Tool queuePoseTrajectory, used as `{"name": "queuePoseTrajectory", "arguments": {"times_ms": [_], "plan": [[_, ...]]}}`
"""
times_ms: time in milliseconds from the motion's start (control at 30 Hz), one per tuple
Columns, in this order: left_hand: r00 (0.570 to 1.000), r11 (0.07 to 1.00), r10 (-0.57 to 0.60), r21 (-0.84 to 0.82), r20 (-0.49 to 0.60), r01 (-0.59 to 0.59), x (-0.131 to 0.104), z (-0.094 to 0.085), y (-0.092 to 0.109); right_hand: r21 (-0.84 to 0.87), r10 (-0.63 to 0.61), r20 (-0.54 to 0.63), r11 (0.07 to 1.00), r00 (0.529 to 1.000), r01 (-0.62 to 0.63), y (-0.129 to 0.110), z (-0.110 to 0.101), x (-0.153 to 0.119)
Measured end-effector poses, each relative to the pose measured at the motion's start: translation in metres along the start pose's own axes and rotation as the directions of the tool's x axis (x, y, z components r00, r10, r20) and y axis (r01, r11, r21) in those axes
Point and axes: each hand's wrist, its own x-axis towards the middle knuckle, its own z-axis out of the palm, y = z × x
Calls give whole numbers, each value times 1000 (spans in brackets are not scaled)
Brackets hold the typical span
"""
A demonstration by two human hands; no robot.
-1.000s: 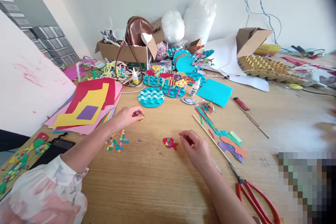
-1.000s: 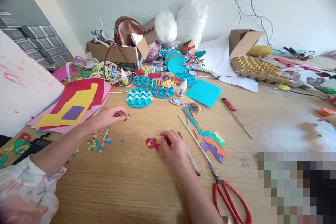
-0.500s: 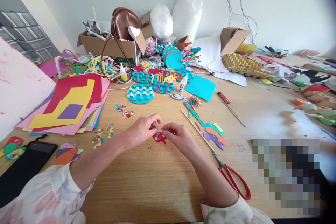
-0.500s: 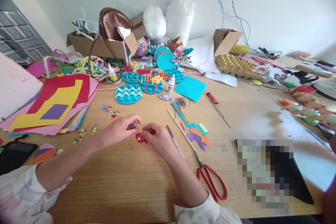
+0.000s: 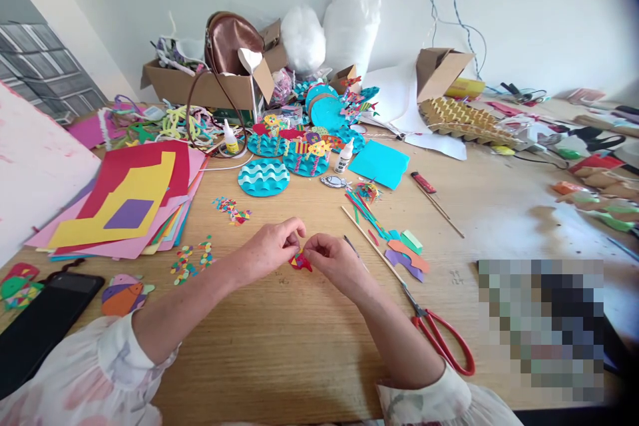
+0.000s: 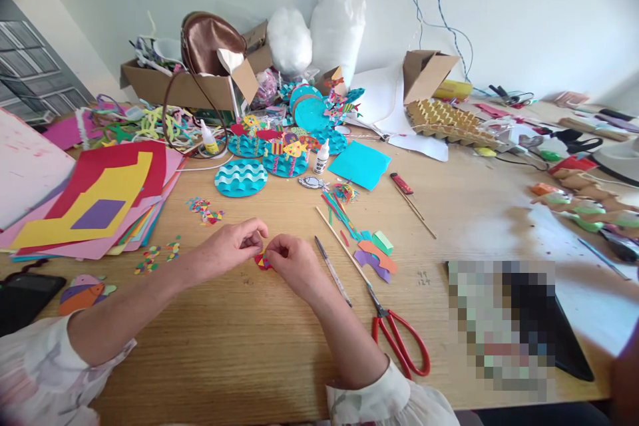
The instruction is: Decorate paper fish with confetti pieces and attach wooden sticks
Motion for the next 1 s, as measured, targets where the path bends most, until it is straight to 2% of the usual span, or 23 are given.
{"name": "queuePoseTrajectory", "arguments": {"times_ms": [167, 300, 467, 633, 833, 1000], "plan": [[1000, 1000, -6, 13, 5, 6, 0, 1, 0, -20, -12, 0, 1000, 1000, 12, 4, 0, 0], [1000, 992, 5, 127, -22, -2, -3, 0, -3, -15, -18, -9, 1000, 1000, 18, 14, -2, 3], [988, 934, 148, 336, -48, -123, -14, 6, -22, -103, 28, -12, 994, 1000, -29, 24, -2, 5], [955, 874, 295, 410, -19, -262, -24, 18, -44, -220, 20, -13, 975, 1000, -23, 18, 1, 3], [937, 835, 348, 448, 21, -320, -28, 23, -44, -278, -5, -29, 960, 1000, -3, 19, 7, 3], [924, 820, 381, 463, -6, -336, -28, 25, -45, -324, -13, -60, 946, 998, -7, 24, 12, 3]]}}
